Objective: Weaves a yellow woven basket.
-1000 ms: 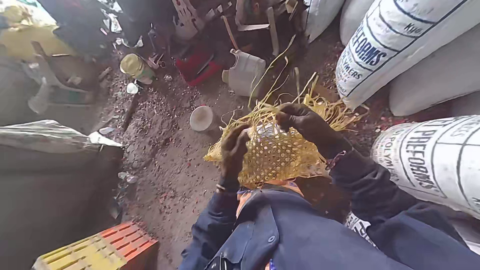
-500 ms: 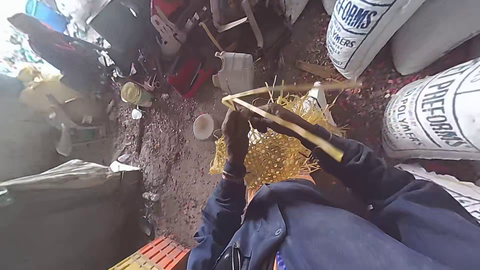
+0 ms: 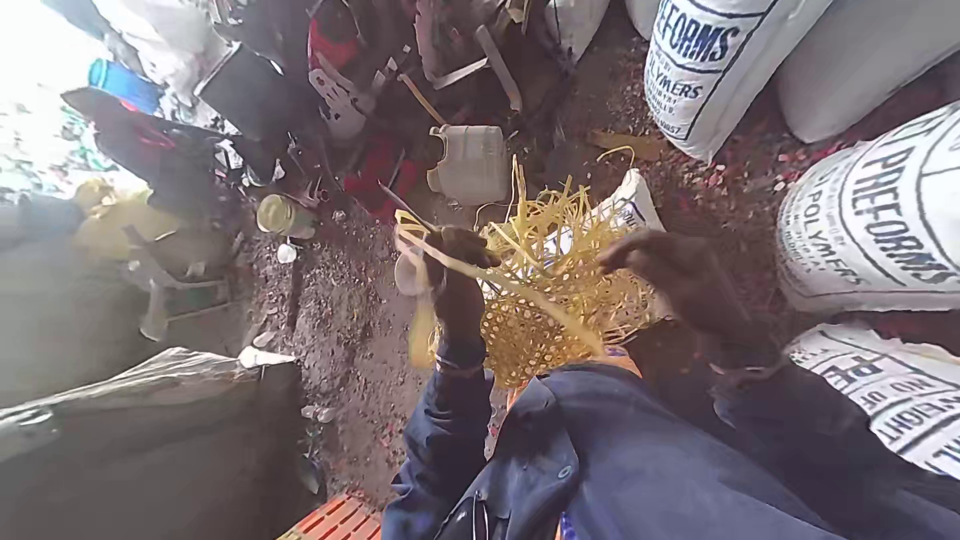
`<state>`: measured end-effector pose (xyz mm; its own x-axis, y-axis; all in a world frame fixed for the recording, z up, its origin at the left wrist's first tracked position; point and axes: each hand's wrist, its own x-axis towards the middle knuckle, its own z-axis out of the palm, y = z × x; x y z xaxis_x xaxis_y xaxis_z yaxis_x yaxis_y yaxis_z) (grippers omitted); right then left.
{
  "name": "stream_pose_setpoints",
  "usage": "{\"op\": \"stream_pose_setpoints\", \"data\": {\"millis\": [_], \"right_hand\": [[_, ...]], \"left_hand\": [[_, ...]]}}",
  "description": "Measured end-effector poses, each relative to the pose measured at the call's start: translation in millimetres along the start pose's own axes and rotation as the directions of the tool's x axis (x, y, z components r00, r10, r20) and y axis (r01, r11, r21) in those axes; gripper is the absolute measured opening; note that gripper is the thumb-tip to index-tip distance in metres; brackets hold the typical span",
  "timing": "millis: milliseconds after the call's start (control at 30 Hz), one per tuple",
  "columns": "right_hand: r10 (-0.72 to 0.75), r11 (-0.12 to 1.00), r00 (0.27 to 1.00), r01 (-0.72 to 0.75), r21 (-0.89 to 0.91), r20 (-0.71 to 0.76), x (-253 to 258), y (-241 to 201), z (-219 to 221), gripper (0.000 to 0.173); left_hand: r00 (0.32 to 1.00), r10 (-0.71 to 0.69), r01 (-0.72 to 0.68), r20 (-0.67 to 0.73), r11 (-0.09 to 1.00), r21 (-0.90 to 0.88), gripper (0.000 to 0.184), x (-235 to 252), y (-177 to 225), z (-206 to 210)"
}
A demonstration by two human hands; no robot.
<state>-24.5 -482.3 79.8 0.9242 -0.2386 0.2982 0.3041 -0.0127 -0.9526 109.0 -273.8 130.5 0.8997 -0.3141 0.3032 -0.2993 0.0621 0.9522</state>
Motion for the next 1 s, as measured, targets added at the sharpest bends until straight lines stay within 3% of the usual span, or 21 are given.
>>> {"op": "stream_pose_setpoints", "data": {"millis": [100, 167, 233, 400, 567, 633, 767, 867, 1000], "right_hand": [[-0.049, 0.930, 0.995, 0.078, -0.360, 0.087, 24, 8, 37, 0.021], [0.020, 0.827, 0.995, 0.040, -0.561, 0.100, 36, 29, 50, 0.018], [0.131, 0.787, 0.988, -0.057, -0.615, 0.077, 43, 46, 54, 0.018], [0.417, 0.859, 0.899, -0.344, -0.379, 0.130, 38, 56, 56, 0.037], [0.519, 0.847, 0.827, -0.463, -0.263, 0.216, 41, 63, 81, 0.025], [0.547, 0.837, 0.809, -0.526, -0.152, 0.214, 43, 66, 90, 0.036], [0.496, 0.842, 0.808, -0.537, 0.050, 0.319, 56, 64, 99, 0.066], [0.418, 0.867, 0.833, -0.485, 0.114, 0.363, 70, 53, 104, 0.066], [0.300, 0.907, 0.933, -0.343, 0.244, 0.197, 99, 25, 87, 0.065]], "left_hand": [[0.998, -0.033, 0.029, -0.046, 0.997, -0.077, 0.031, -2, 2, 10], [0.997, -0.037, 0.030, -0.074, 0.995, -0.094, 0.032, -8, 4, 11], [0.994, -0.038, 0.025, -0.107, 0.992, -0.122, 0.035, -12, 6, 9], [0.986, -0.065, 0.047, -0.156, 0.992, -0.113, 0.035, -26, 7, -6], [0.984, -0.035, 0.012, -0.176, 0.991, -0.131, 0.035, -35, 3, -18], [0.983, -0.026, 0.005, -0.180, 0.993, -0.115, 0.035, -36, 3, -22], [0.981, -0.063, 0.047, -0.185, 0.995, -0.086, 0.034, -41, 7, -22], [0.977, -0.018, 0.003, -0.210, 0.997, -0.075, 0.035, -38, 10, -28], [0.941, -0.002, -0.034, -0.337, 0.994, -0.100, 0.041, -27, 19, -65]]}}
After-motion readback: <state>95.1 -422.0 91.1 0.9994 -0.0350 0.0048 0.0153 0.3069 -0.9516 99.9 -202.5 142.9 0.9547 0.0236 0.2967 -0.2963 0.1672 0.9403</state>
